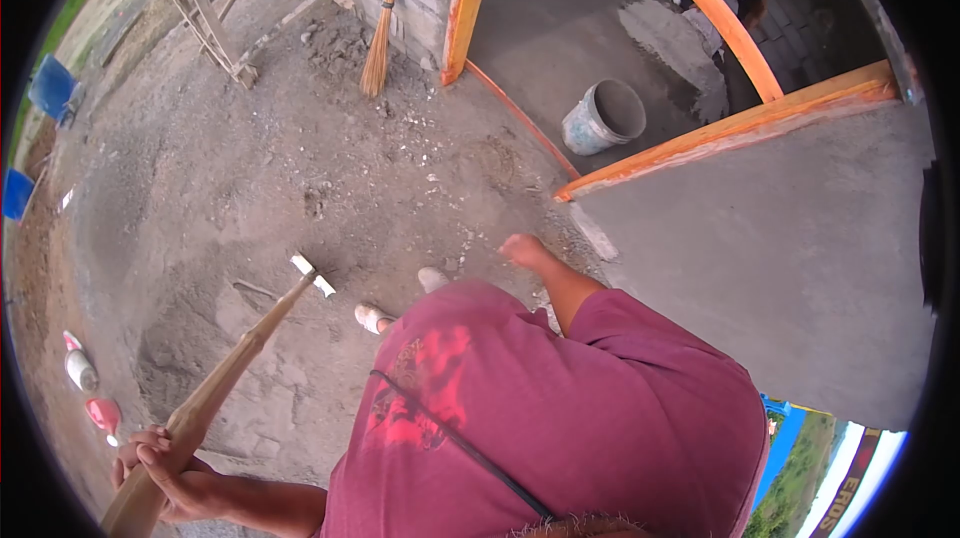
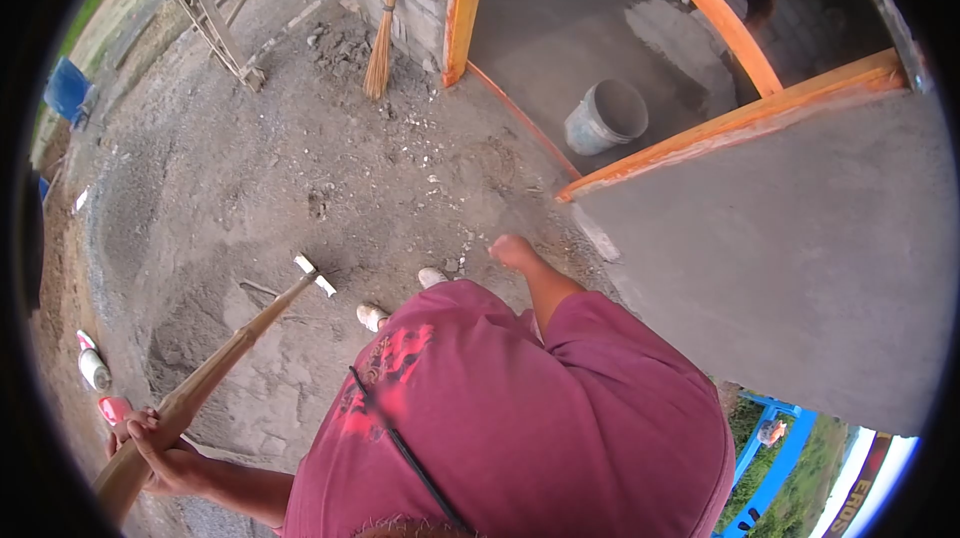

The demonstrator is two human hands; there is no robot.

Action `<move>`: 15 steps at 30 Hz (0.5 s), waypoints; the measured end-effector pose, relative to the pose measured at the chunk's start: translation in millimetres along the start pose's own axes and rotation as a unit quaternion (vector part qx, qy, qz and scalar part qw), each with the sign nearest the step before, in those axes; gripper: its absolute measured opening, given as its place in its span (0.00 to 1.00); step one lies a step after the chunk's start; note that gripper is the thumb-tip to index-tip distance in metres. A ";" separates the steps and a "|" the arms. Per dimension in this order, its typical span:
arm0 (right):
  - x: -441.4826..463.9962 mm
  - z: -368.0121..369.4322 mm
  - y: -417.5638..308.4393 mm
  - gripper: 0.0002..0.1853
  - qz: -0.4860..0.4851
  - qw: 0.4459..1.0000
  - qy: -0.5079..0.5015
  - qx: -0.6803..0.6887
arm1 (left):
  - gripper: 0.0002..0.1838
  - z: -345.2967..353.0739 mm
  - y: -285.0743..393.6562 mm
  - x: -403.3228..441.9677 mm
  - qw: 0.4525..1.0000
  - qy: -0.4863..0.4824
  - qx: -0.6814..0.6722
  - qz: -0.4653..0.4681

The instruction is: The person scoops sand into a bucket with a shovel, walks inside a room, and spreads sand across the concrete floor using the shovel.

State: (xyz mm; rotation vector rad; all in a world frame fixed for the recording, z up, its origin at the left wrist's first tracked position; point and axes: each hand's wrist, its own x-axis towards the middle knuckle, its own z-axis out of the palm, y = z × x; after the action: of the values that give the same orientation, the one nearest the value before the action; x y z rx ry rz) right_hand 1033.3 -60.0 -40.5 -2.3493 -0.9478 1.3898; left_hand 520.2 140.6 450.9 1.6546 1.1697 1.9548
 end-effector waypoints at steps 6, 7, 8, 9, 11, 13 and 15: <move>-6.0 -3.4 -4.3 0.19 -0.001 1.000 0.015 -0.008 | 0.17 -3.4 -1.9 -0.3 1.000 0.004 -0.008 -0.003; -5.5 -2.6 -2.5 0.19 0.003 1.000 0.016 0.002 | 0.17 -3.4 -1.8 -0.1 1.000 0.003 -0.009 0.000; -4.2 -1.6 -1.2 0.19 -0.003 1.000 0.015 -0.004 | 0.17 -3.5 -1.7 0.0 1.000 0.002 -0.009 0.002; -2.4 -0.6 -0.3 0.18 -0.008 1.000 0.015 -0.010 | 0.17 -3.8 -1.7 -0.1 1.000 0.001 -0.010 0.001; -2.0 0.3 1.1 0.18 -0.020 0.999 0.019 -0.020 | 0.17 -4.9 -2.0 -0.3 1.000 0.001 -0.013 -0.002; -4.3 3.5 1.9 0.18 -0.031 0.999 0.028 -0.025 | 0.17 -3.1 -0.8 -0.6 1.000 0.002 -0.010 0.002; -5.9 5.8 1.1 0.17 -0.029 0.999 0.023 -0.037 | 0.18 -7.6 -3.5 0.2 1.000 -0.008 -0.022 0.006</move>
State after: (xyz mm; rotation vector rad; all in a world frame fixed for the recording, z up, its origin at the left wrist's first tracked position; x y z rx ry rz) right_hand 1026.9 -65.3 -40.0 -2.3758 -1.0636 1.2941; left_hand 512.2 140.0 448.4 1.6547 1.1047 1.9572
